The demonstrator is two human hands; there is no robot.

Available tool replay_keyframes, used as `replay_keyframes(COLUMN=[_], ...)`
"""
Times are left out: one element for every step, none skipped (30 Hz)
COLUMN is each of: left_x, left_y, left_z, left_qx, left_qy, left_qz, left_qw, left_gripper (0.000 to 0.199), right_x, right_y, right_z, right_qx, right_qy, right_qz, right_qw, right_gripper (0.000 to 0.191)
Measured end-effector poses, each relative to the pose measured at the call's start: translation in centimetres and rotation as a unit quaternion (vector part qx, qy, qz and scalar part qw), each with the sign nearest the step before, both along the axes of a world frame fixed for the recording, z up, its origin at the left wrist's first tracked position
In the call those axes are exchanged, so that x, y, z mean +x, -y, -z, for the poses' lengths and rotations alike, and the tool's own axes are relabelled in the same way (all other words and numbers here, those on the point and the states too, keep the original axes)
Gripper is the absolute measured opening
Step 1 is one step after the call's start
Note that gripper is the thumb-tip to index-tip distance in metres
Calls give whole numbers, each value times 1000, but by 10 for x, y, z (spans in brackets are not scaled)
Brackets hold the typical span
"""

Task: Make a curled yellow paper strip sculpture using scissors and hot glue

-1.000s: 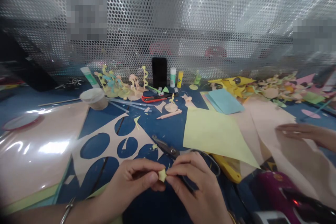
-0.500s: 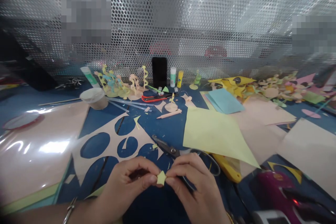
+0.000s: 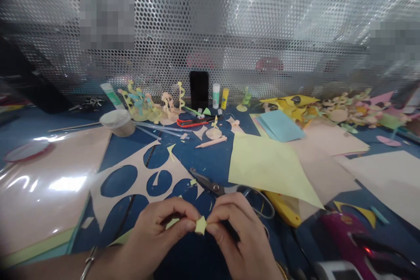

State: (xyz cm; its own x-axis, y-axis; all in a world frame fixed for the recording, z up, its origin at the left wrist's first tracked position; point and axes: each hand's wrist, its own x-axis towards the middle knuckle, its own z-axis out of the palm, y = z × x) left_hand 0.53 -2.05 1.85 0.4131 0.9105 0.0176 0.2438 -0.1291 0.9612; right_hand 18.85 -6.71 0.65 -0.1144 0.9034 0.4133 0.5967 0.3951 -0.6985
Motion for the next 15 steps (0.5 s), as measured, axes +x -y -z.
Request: replay_keyframes(left_x=[0, 0, -1, -1, -2, -2, -2, -3, -3, -3, -3, -3, -4, -4, -4], left_y=[0, 0, 1, 1, 1, 1, 2, 2, 2, 2, 2, 2, 2, 1, 1], left_z=[0, 1, 1, 2, 2, 2, 2, 2, 2, 2, 2, 2, 3, 3, 4], left_qx=[3, 5, 8, 9, 10, 10, 9, 10, 12, 16, 23, 31, 40, 48, 54], left_qy=[-2, -3, -4, -6, -7, -9, -10, -11, -12, -12, -13, -13, -12, -12, -13], left_qz=[0, 0, 1, 3, 5, 6, 7, 7, 7, 9, 11, 15, 18, 21, 24], left_qw=[1000, 1000, 1000, 1000, 1000, 1000, 1000, 1000, 1000, 1000, 1000, 999, 999, 999, 998], left_gripper=[12, 12, 12, 11, 11, 11, 10, 10, 10, 10, 10, 10, 10, 10, 11], right_x=[0, 0, 0, 0, 0, 0, 0, -1, -1, -1, -1, -1, -1, -1, -1], right_y=[0, 1, 1, 1, 0, 0, 0, -1, -1, -1, -1, -1, -1, -1, -1], right_z=[0, 1, 1, 1, 1, 1, 1, 1, 1, 1, 0, 0, -1, -1, -2], right_qx=[1, 2, 4, 5, 7, 8, 9, 9, 11, 13, 14, 16, 17, 16, 16], right_qy=[-1, -3, -4, -6, -8, -9, -8, -7, -6, -6, -5, -5, -5, -6, -6], right_qz=[0, -1, -3, -4, -5, -5, -5, -4, -4, -4, -4, -6, -8, -10, -12], right_qw=[1000, 1000, 1000, 1000, 1000, 1000, 1000, 1000, 1000, 1000, 1000, 1000, 1000, 1000, 1000], right_gripper=[13, 13, 12, 12, 12, 12, 12, 12, 11, 11, 11, 11, 11, 12, 12])
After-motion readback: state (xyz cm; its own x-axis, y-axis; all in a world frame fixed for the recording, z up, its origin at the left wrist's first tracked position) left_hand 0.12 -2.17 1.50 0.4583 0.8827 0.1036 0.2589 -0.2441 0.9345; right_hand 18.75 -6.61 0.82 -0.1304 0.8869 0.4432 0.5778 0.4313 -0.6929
